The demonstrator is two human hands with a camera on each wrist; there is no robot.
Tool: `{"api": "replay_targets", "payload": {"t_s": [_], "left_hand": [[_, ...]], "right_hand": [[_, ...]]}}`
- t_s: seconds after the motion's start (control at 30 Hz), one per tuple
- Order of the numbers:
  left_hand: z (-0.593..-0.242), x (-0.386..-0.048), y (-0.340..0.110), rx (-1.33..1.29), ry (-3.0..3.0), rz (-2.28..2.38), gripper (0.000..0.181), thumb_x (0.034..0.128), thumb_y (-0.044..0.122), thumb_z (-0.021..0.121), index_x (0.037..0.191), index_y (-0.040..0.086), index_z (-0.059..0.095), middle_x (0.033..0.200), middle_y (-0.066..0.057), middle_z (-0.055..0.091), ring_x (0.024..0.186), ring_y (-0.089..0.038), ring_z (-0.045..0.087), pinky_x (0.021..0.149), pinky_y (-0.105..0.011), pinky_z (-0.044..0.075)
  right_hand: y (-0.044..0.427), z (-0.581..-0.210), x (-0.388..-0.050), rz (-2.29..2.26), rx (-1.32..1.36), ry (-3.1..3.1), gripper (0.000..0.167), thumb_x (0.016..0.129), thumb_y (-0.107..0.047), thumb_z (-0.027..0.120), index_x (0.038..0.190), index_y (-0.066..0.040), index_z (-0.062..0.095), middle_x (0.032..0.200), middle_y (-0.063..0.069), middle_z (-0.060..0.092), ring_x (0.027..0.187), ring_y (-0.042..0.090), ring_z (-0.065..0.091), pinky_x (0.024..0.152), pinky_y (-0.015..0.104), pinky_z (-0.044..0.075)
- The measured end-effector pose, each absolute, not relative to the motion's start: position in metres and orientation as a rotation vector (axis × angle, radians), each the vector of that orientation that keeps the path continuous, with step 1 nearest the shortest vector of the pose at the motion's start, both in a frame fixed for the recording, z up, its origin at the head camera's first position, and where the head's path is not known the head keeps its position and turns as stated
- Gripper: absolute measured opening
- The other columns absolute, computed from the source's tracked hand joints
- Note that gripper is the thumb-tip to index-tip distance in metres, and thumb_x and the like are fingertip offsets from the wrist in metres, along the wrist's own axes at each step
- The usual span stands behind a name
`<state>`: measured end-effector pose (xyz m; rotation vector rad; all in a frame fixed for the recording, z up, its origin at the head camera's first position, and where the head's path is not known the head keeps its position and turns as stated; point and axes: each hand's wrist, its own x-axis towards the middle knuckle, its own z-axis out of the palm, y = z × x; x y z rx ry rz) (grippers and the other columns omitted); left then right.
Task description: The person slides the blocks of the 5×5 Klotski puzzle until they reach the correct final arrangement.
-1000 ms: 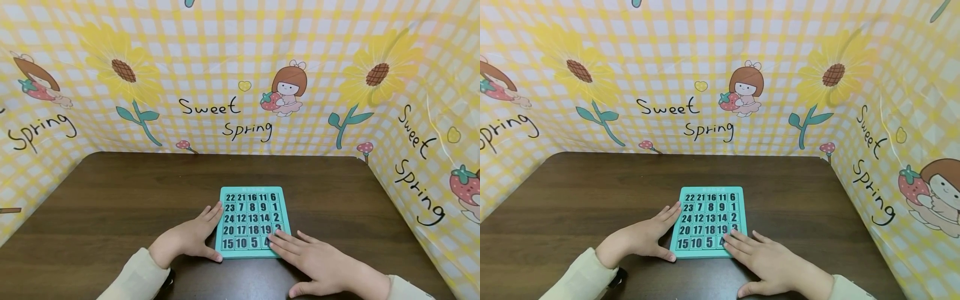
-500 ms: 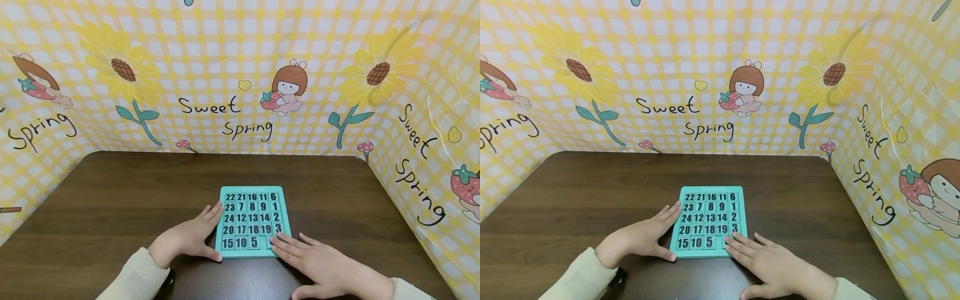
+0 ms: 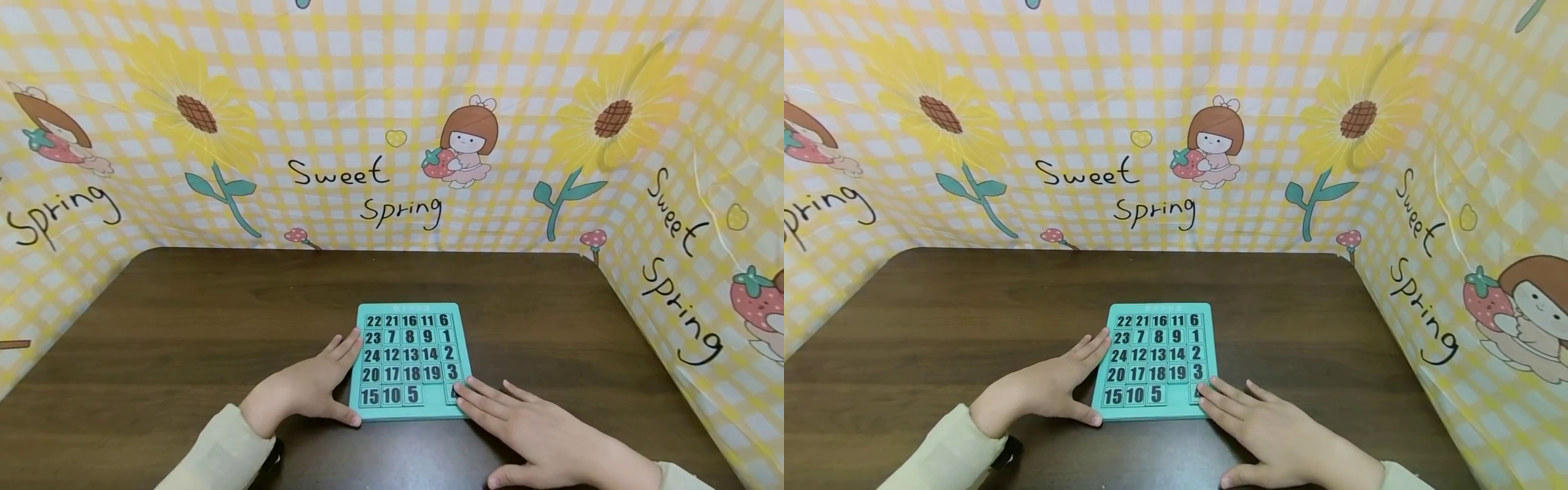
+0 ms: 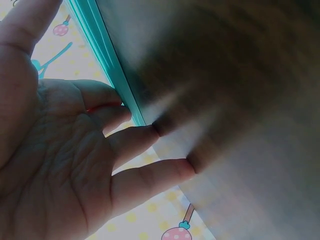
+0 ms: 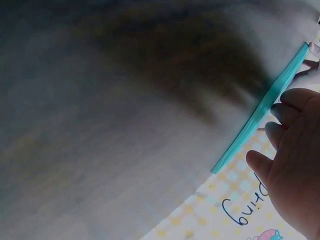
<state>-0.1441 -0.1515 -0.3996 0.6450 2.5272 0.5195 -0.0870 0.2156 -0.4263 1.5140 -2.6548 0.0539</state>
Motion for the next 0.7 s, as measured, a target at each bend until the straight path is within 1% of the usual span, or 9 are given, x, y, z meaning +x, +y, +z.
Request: {"api": "replay_targets", "payload": {"t_s": [0.2,0.47,0.7], "left_hand": [[-0.400,-0.145,-0.153,0.650,2.530,0.510,0.123,0.0738,0.053,0.082,0.159,0.001,0.010,0.169,-0.012,-0.001,0.155,-0.040,0.002,0.120,-0.052,0.026],[-0.401,-0.145,-0.153,0.665,2.538,0.514,0.123,0.0739,0.053,0.082,0.159,0.001,0.011,0.168,-0.012,0.000,0.154,-0.040,0.003,0.119,-0.052,0.026],[-0.400,-0.143,-0.152,0.655,2.554,0.506,0.123,0.0729,0.053,0.083,0.158,0.001,0.013,0.168,-0.013,0.002,0.154,-0.040,0.005,0.119,-0.052,0.027]], "right_hand": [[0.205,-0.423,-0.092,0.053,1.550,-2.638,0.087,0.093,-0.069,0.045,0.157,-0.013,0.030,0.165,0.003,0.027,0.151,0.023,0.030,0.104,0.055,0.044],[0.177,-0.418,-0.103,0.040,1.691,-2.661,0.085,0.095,-0.069,0.039,0.158,-0.012,0.028,0.166,0.004,0.024,0.153,0.023,0.025,0.108,0.056,0.042],[0.158,-0.415,-0.110,-0.044,1.765,-2.643,0.087,0.095,-0.071,0.035,0.159,-0.013,0.025,0.167,0.003,0.022,0.153,0.022,0.022,0.111,0.053,0.040]]}}
